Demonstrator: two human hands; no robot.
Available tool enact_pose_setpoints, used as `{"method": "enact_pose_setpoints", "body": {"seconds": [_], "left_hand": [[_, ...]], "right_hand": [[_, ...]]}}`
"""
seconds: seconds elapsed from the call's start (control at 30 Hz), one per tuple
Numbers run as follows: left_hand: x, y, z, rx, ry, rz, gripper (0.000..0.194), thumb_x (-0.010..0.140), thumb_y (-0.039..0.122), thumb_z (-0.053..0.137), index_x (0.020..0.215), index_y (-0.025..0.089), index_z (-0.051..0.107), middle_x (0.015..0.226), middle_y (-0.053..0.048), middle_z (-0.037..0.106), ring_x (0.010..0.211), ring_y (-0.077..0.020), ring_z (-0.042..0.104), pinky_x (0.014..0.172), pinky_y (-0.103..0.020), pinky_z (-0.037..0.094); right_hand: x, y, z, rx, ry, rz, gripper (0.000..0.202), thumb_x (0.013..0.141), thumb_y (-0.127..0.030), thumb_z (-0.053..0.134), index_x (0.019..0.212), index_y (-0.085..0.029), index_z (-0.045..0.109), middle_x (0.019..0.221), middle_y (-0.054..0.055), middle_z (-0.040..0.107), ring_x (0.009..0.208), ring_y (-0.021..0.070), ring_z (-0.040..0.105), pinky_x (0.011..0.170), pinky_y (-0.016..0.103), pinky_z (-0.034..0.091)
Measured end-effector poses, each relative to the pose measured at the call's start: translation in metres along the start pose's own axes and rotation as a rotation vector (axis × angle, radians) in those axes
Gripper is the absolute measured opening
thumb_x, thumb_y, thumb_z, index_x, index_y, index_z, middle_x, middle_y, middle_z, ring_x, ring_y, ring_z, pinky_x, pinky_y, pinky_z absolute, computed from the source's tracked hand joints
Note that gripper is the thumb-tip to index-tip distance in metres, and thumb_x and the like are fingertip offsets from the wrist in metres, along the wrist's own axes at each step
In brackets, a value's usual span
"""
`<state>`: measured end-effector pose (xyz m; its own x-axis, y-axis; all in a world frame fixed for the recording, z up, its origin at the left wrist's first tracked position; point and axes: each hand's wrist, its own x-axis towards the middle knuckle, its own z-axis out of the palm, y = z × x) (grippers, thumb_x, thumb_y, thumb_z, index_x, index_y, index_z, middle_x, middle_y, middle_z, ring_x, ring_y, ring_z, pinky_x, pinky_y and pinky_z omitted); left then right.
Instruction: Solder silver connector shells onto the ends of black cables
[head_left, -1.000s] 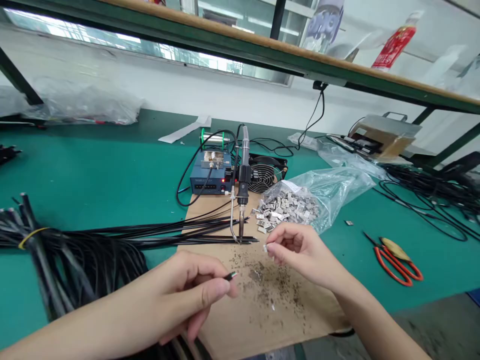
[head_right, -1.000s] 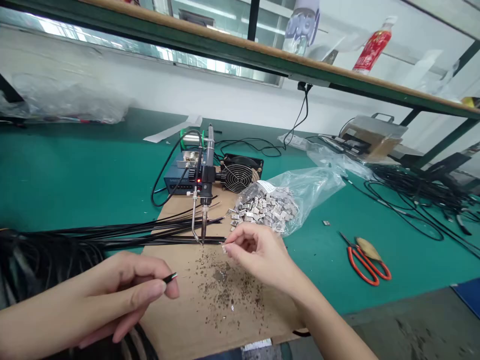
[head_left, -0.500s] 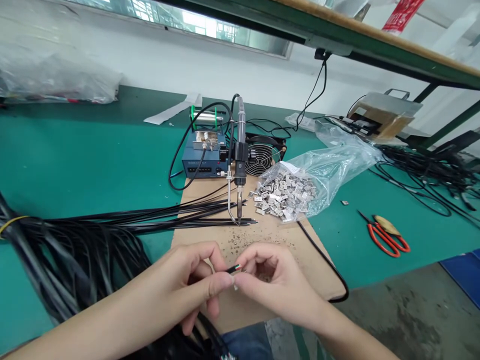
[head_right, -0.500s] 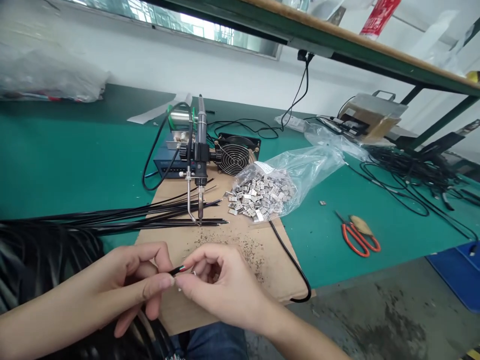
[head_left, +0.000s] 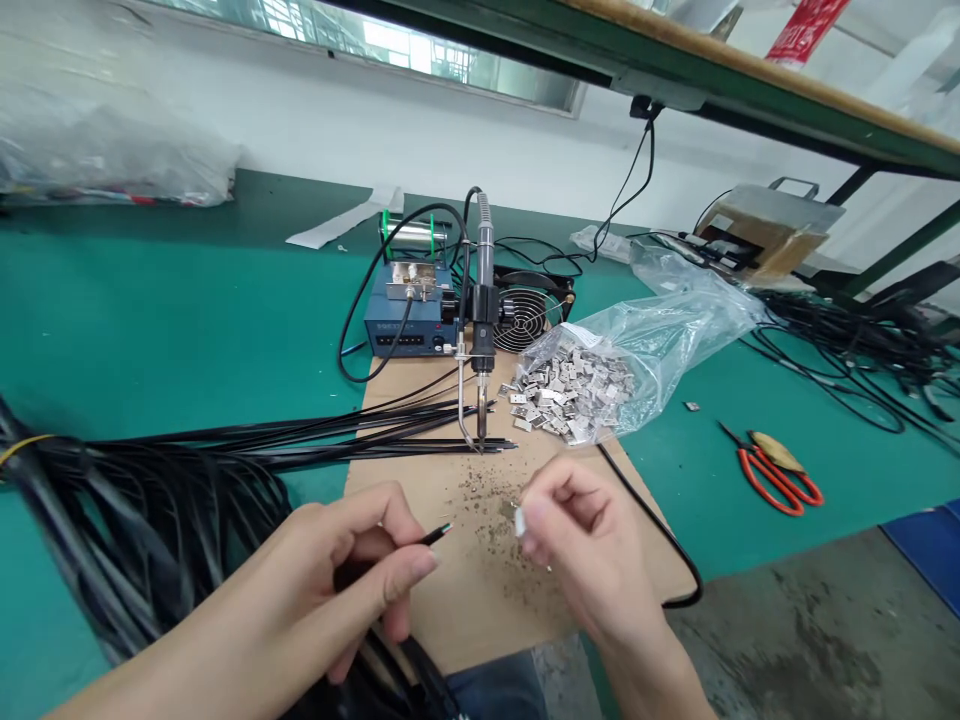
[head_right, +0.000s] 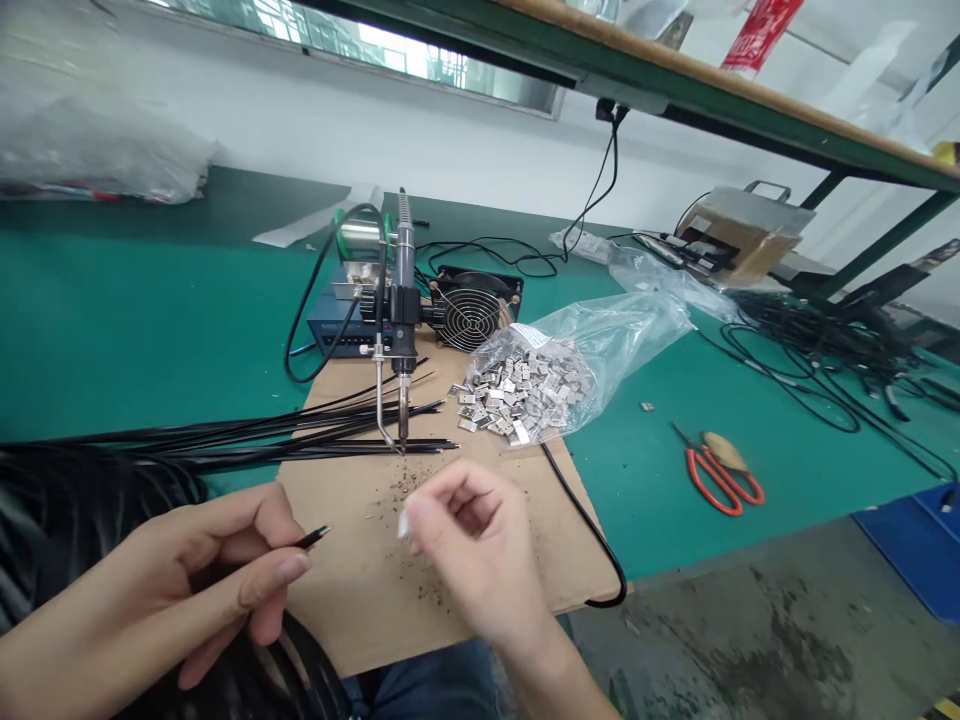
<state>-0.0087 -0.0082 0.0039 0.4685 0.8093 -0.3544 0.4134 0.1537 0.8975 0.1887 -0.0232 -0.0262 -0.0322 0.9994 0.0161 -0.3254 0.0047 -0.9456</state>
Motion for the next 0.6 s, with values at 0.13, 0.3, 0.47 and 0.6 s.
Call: {"method": "enact_pose_setpoints", "body": {"seconds": [0.13,0.3,0.47,0.6], "left_hand": [[0.000,-0.002,-0.004,-0.070,-0.029,-0.027,0.034,0.084,0.052,0.058,0.074,0.021,0.046,0.058,0.004,0.064,0.035,-0.0045,0.041,0.036,-0.013,0.030],[0.002,-0.002,-0.002,0.156,0.016,0.104,0.030,0.086,0.047,0.053,0.071,0.021,0.051,0.052,0.006,0.051,0.041,-0.0083,0.043,0.037,-0.014,0.036],[0.002,-0.001,0.002,0.120,0.041,0.099,0.028,0.085,0.045,0.057,0.070,0.021,0.051,0.048,0.009,0.043,0.040,-0.0079,0.040,0.035,-0.013,0.033],[0.007,0.003,0.005,-0.142,0.013,0.022,0.032,0.077,0.046,0.065,0.068,0.021,0.047,0.049,0.010,0.042,0.039,-0.0068,0.041,0.035,-0.013,0.036]], "right_hand": [[-0.005,0.003,0.009,-0.223,-0.171,0.126,0.007,0.074,-0.022,0.074,0.078,-0.018,0.069,0.058,-0.004,0.055,0.052,0.0099,0.046,0.050,0.022,0.035],[-0.004,0.002,0.020,-0.232,-0.143,0.131,0.010,0.073,-0.024,0.071,0.070,-0.019,0.063,0.055,-0.004,0.050,0.051,0.0111,0.043,0.048,0.023,0.033],[-0.001,0.001,0.023,-0.202,-0.103,0.066,0.017,0.073,-0.024,0.070,0.063,-0.020,0.056,0.054,-0.003,0.052,0.049,0.0111,0.042,0.044,0.022,0.032],[0.000,0.008,0.031,-0.088,-0.051,-0.026,0.018,0.074,-0.023,0.070,0.063,-0.019,0.055,0.055,-0.003,0.053,0.048,0.0102,0.043,0.045,0.022,0.033]]}}
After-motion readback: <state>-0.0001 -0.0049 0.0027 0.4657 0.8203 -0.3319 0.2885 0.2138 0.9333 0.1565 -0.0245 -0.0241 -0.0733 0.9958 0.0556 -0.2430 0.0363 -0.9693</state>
